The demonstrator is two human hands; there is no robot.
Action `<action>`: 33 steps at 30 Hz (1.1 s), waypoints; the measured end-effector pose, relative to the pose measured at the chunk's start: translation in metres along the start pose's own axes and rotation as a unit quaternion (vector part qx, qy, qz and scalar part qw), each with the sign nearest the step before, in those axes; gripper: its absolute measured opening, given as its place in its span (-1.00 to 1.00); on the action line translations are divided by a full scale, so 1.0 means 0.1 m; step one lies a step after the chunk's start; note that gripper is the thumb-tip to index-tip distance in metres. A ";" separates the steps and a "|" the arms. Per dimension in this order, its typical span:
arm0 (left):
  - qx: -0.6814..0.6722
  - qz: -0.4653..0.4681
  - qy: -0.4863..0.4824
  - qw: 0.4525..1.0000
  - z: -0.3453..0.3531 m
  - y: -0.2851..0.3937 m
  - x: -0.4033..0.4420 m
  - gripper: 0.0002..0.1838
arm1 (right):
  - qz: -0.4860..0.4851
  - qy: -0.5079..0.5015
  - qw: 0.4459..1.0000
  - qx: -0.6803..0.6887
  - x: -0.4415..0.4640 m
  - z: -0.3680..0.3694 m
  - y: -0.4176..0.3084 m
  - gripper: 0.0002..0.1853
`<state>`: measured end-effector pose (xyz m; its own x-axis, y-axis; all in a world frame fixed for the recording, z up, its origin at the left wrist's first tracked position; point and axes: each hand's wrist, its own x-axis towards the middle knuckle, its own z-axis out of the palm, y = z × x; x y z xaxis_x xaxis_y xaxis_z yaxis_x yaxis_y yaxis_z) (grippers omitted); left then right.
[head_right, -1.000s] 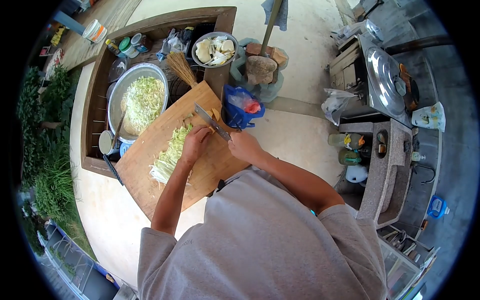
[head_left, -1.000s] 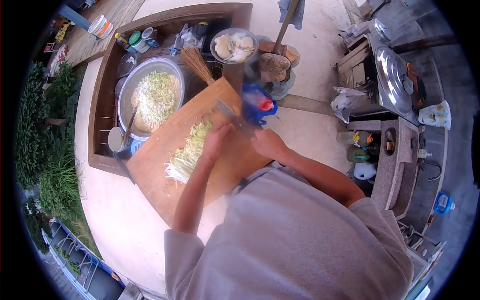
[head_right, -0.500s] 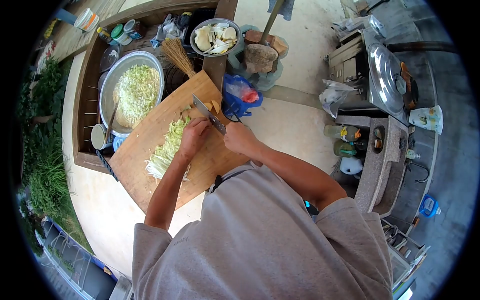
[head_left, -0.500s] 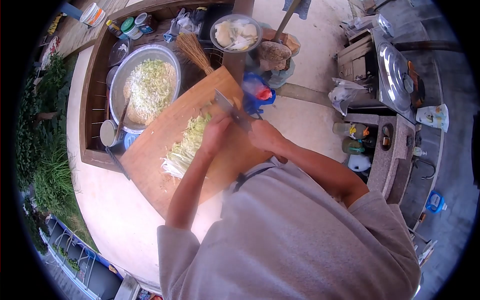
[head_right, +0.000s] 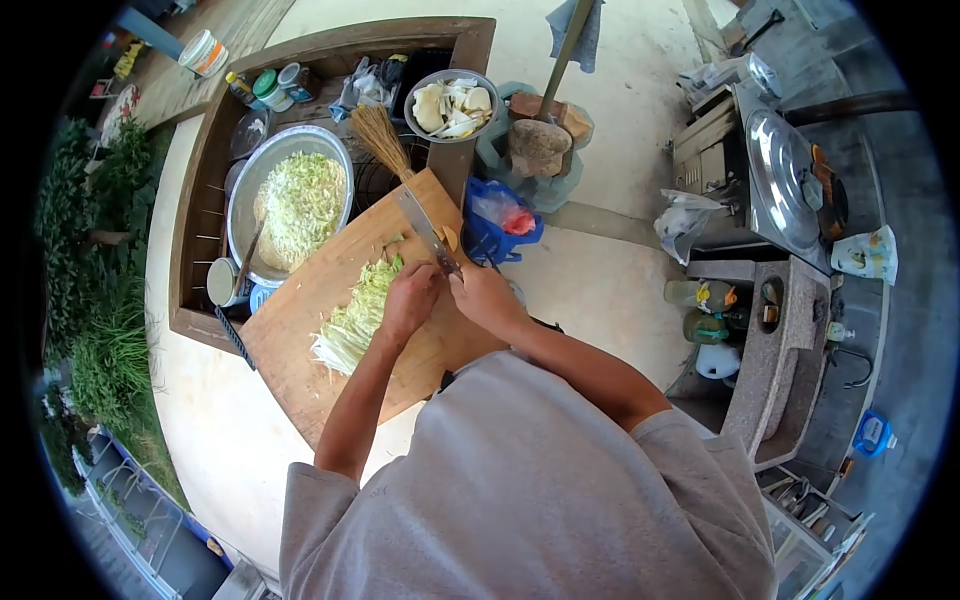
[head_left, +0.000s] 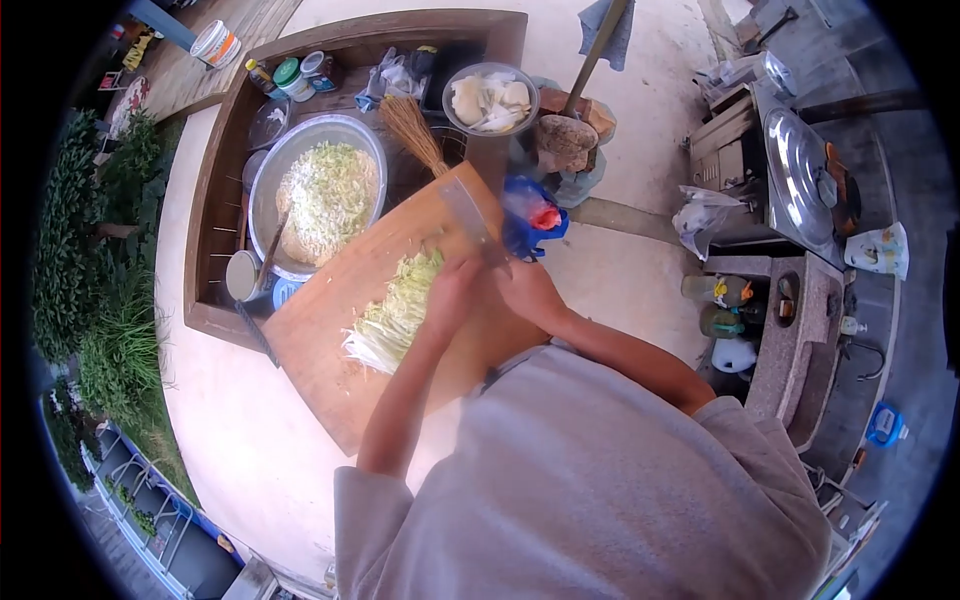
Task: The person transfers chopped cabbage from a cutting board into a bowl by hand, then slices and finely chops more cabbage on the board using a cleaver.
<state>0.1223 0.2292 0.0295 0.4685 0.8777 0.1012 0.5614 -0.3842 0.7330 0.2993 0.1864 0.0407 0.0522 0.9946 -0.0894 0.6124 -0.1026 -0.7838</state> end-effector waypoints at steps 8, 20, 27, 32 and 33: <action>0.113 -0.062 -0.016 0.991 -0.07 0.18 0.54 -0.43 | 0.067 0.058 0.994 0.057 0.10 -0.57 0.12 -0.66; 0.163 0.016 -0.133 0.978 0.05 -0.11 0.84 -0.59 | 0.101 -0.026 0.994 0.042 -0.11 -0.70 0.39 -0.66; 0.249 -0.042 -0.119 0.960 0.17 0.09 0.78 -0.80 | -0.049 0.017 0.987 -0.149 -0.16 -0.56 0.28 -0.82; 0.309 0.053 -0.103 0.944 0.35 -0.16 0.83 -0.79 | -0.090 0.029 0.978 -0.184 -0.10 -0.73 0.25 -0.85; 0.317 0.045 -0.113 0.941 0.35 -0.12 0.85 -0.78 | -0.087 0.029 0.978 -0.185 -0.09 -0.75 0.29 -0.86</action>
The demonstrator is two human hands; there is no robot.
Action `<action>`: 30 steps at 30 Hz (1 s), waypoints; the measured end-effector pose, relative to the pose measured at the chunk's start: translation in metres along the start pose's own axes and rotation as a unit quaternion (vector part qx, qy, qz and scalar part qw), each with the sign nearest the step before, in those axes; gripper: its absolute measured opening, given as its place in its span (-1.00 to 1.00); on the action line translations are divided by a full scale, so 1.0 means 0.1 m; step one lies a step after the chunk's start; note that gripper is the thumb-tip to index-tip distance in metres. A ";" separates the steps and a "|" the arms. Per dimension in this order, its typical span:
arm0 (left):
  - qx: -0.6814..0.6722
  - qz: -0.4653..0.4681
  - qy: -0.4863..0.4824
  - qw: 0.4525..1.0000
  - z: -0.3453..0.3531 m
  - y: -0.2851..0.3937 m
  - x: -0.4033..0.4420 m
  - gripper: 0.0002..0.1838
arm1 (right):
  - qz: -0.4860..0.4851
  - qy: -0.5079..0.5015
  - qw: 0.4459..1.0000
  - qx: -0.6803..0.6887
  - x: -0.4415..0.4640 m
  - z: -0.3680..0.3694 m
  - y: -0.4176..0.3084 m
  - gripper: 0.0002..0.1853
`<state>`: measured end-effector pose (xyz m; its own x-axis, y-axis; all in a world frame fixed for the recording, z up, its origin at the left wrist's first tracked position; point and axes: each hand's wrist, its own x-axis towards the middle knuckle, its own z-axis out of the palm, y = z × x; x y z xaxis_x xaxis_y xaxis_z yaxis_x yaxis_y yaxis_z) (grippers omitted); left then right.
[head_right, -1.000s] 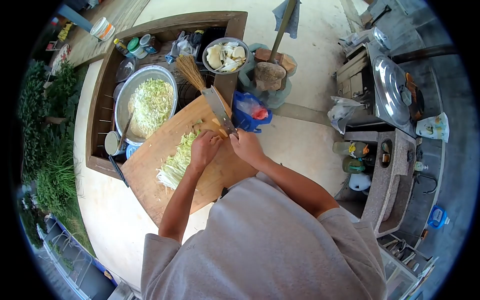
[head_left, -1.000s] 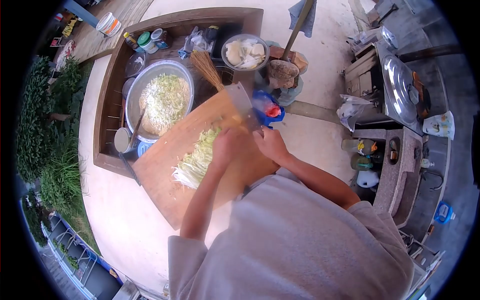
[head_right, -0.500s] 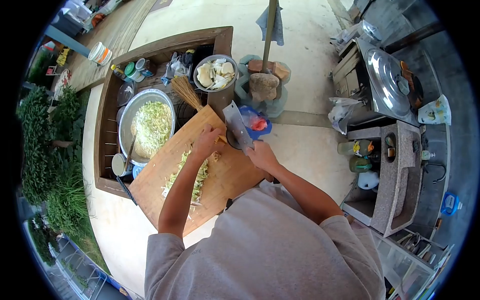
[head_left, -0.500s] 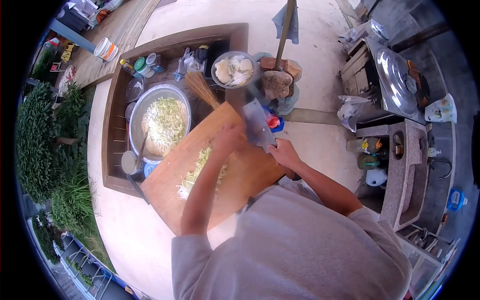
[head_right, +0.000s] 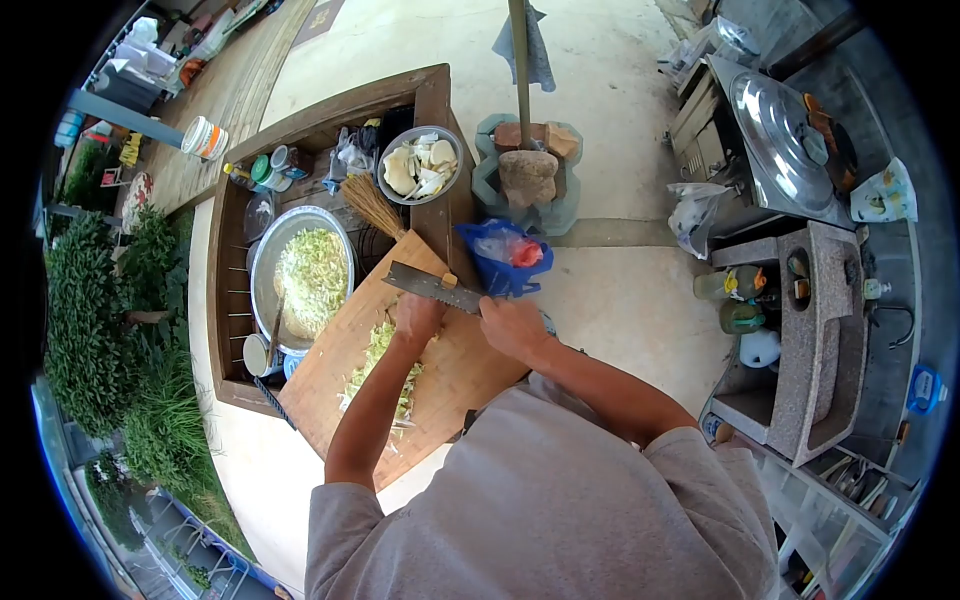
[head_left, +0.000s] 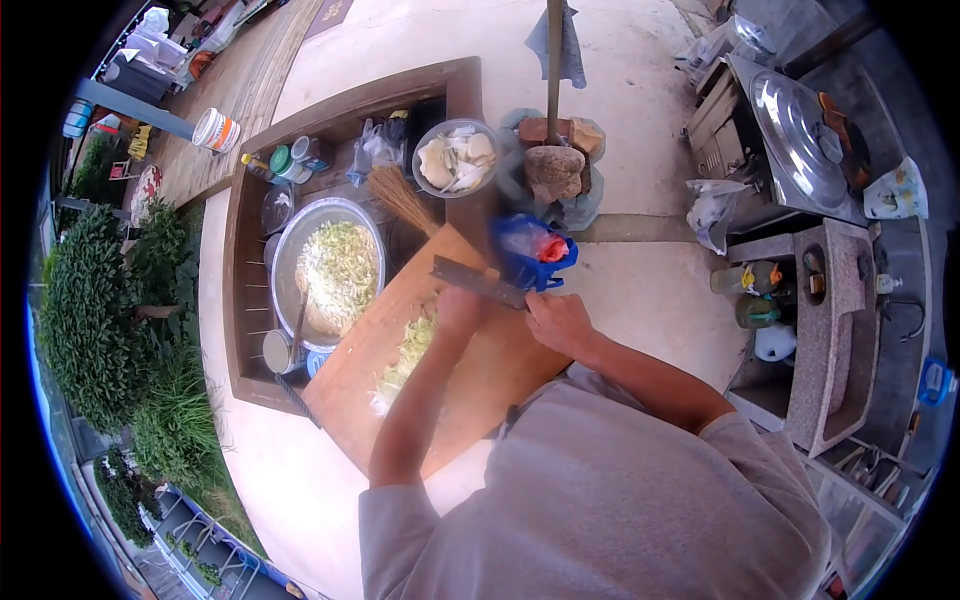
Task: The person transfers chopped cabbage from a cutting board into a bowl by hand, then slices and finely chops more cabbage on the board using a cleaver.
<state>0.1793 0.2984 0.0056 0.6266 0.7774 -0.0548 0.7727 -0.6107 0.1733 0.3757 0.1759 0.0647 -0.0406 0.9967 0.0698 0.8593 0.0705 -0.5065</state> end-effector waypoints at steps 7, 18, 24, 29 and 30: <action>0.085 0.001 -0.164 0.983 -0.06 0.01 0.24 -0.72 | 0.004 0.011 1.000 0.016 0.10 -0.12 0.35 -0.87; -0.040 -0.030 -0.094 0.994 -0.32 0.03 0.24 -0.81 | 0.006 0.041 0.998 0.038 0.36 -0.19 0.71 -0.87; -0.125 -0.087 -0.053 0.987 -0.45 0.02 0.31 -0.76 | -0.008 0.040 0.998 0.051 0.49 -0.19 0.84 -0.87; -0.172 -0.110 -0.015 0.979 -0.32 -0.17 0.33 -0.77 | -0.021 0.035 0.997 0.061 0.57 -0.18 0.93 -0.86; -0.198 -0.144 -0.027 0.969 -0.26 -0.23 0.35 -0.78 | -0.022 0.036 0.997 0.065 0.59 -0.20 0.94 -0.86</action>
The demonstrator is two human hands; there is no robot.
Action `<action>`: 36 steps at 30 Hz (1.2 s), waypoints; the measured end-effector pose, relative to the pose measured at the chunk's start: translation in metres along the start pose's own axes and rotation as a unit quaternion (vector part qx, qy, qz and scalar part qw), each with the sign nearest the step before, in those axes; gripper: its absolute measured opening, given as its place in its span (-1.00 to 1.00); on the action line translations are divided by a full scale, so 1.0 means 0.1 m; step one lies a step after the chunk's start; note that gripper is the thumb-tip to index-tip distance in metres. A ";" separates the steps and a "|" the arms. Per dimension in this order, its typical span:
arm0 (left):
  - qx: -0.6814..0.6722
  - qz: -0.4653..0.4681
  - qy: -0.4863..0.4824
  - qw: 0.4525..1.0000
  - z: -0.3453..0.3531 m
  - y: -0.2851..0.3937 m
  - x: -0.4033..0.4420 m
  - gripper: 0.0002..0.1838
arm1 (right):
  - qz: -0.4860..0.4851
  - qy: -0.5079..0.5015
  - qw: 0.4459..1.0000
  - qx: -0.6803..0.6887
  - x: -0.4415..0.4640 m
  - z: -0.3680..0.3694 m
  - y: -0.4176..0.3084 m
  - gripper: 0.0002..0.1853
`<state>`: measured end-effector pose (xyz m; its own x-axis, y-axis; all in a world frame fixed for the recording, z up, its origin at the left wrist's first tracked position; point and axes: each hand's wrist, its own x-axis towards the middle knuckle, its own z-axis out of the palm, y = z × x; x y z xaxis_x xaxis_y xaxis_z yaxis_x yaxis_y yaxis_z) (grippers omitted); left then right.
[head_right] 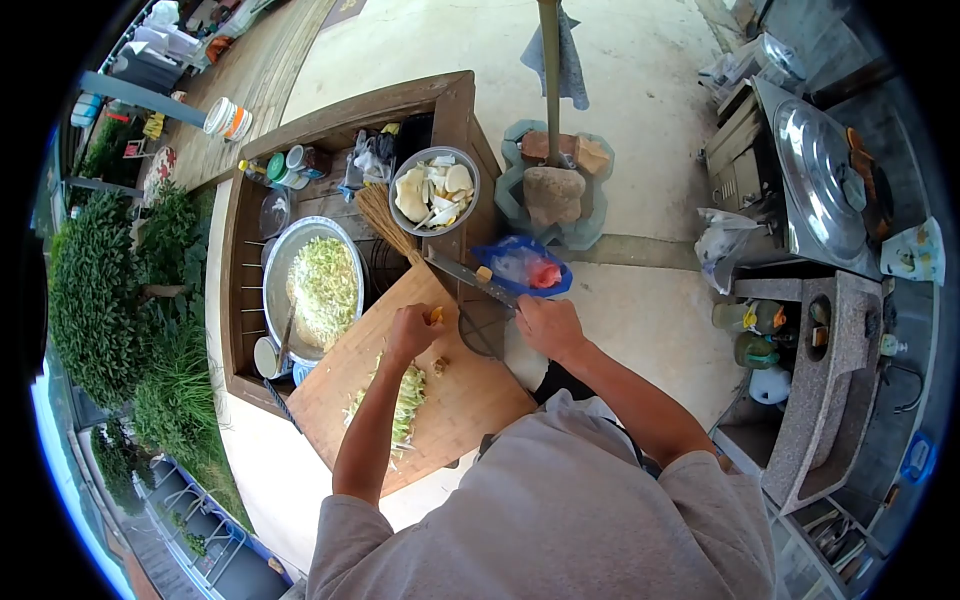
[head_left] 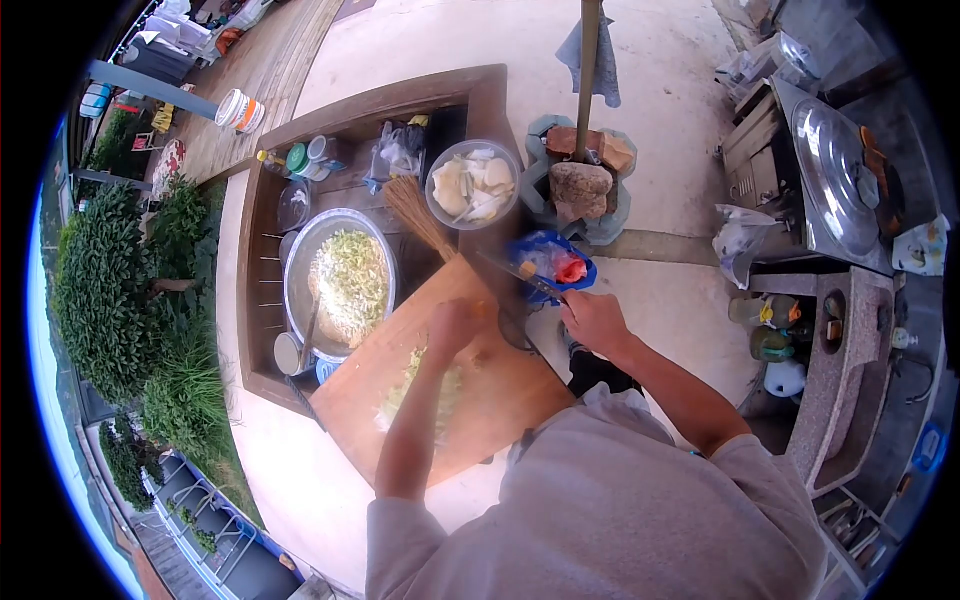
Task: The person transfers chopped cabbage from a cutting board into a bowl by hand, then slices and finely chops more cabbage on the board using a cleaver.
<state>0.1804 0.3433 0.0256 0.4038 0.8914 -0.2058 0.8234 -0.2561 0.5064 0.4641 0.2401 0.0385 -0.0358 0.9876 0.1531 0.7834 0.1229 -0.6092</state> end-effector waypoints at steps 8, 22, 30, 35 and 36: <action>-0.130 -0.117 0.076 0.982 -0.67 0.40 0.99 -0.77 | -0.024 0.035 0.998 0.049 0.28 -0.11 0.07 -0.89; -0.190 -0.077 0.165 0.965 -0.59 0.38 1.93 -0.66 | -0.038 0.099 0.982 0.156 0.97 -0.28 0.07 -0.91; -0.808 0.006 -0.206 0.552 -0.73 0.36 1.81 -0.23 | 0.135 -0.095 0.834 0.527 1.48 -0.23 0.03 -0.78; -0.732 -0.131 -0.035 0.667 -0.74 0.35 1.83 -0.35 | 0.194 -0.084 0.795 0.569 1.58 -0.07 0.21 -0.75; -0.696 -0.129 -0.003 0.707 -0.70 0.30 1.87 -0.38 | 0.196 -0.074 0.806 0.553 1.58 -0.06 0.24 -0.75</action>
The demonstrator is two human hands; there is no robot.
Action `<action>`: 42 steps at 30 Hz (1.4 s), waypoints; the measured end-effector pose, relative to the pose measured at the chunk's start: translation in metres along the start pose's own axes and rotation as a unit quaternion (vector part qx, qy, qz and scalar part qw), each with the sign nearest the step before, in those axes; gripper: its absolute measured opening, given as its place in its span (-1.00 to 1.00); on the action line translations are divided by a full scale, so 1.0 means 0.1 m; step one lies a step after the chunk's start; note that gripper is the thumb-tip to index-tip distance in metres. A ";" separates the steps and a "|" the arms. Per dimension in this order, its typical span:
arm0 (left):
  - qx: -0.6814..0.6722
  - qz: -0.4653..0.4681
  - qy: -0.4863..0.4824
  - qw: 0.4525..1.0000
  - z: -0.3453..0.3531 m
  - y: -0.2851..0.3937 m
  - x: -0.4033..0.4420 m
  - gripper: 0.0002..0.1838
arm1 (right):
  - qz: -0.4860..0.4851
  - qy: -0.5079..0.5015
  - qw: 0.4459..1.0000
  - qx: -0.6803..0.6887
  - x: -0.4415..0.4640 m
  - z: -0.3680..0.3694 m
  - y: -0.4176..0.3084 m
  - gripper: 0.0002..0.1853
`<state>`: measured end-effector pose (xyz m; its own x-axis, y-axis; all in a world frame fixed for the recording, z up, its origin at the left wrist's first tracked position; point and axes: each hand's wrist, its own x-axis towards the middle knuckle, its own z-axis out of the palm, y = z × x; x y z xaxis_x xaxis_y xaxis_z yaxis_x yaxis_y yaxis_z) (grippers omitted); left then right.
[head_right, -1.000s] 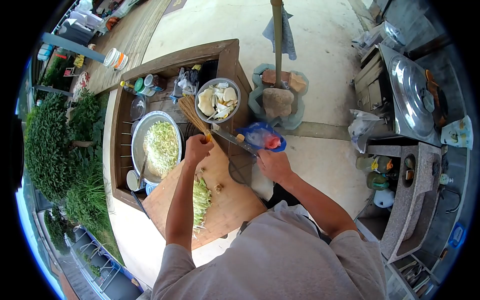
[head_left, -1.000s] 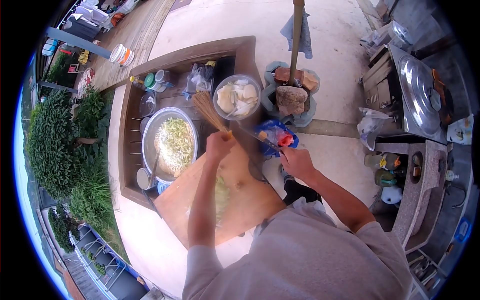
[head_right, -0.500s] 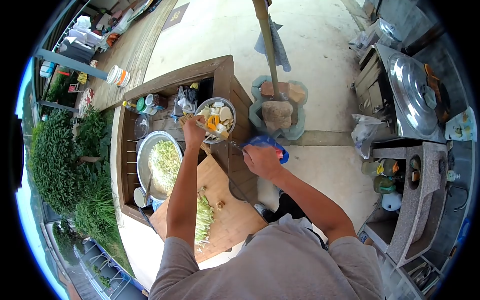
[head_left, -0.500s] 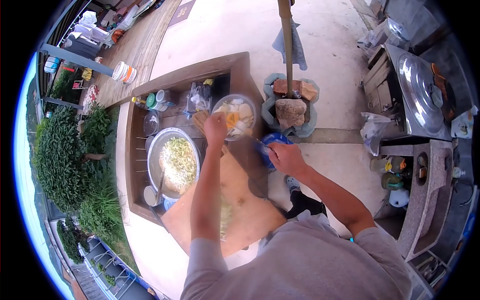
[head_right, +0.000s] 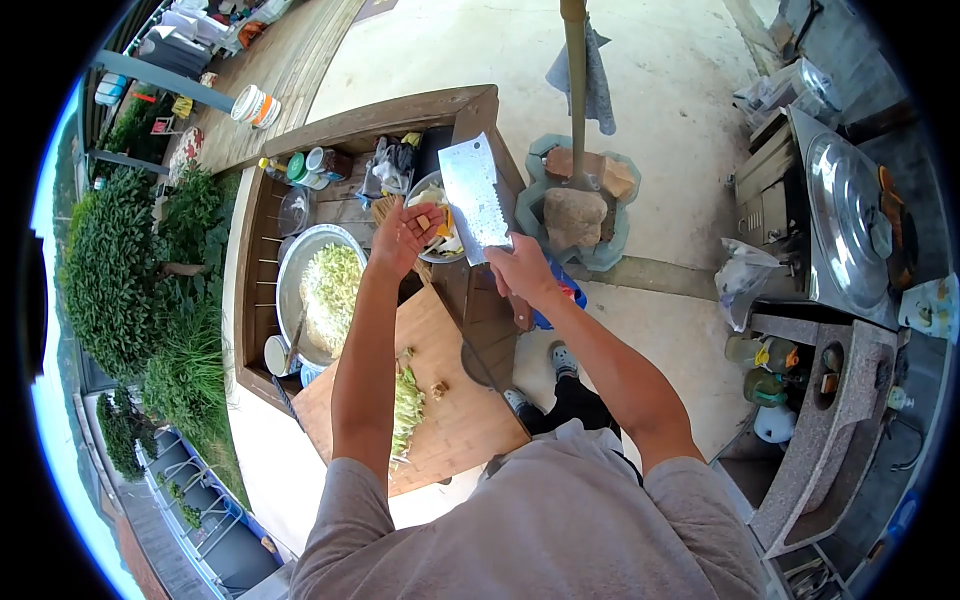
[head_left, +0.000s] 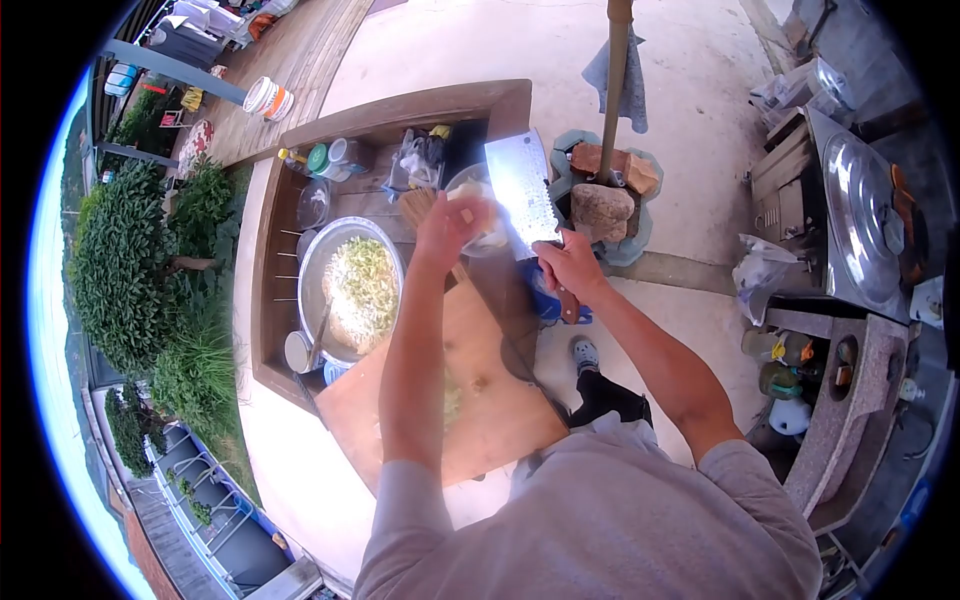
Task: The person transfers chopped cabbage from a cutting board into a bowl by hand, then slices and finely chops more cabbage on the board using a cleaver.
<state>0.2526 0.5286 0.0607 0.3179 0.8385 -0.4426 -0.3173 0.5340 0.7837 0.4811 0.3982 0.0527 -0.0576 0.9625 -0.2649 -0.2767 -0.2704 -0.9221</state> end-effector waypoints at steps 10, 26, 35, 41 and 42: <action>0.509 0.102 0.069 0.852 -0.12 0.06 -0.65 -0.67 | 0.050 0.006 0.993 -0.104 -0.97 -0.47 0.28 -0.74; 0.684 0.136 -0.006 0.717 -0.88 -0.73 -2.08 -0.80 | -0.113 0.000 0.878 -0.466 -1.85 0.21 0.63 -0.79; 0.662 0.162 -0.001 0.732 -0.76 -1.26 -2.57 -0.74 | -0.225 0.004 0.797 -0.560 -1.62 1.05 0.80 -0.78; 0.604 0.199 -0.077 0.768 -0.71 -1.23 -2.77 -0.76 | -0.224 0.025 0.761 -0.609 -1.55 1.33 1.04 -0.73; 0.600 0.211 -0.094 0.766 -0.73 -1.26 -2.78 -0.76 | -0.216 0.026 0.754 -0.620 -1.55 1.36 1.09 -0.71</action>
<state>0.1388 0.2365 0.0532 0.5716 0.8186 -0.0565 0.5866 -0.3595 0.7257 0.3296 0.2225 0.0313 -0.1727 0.9728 0.1545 0.8526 0.2262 -0.4710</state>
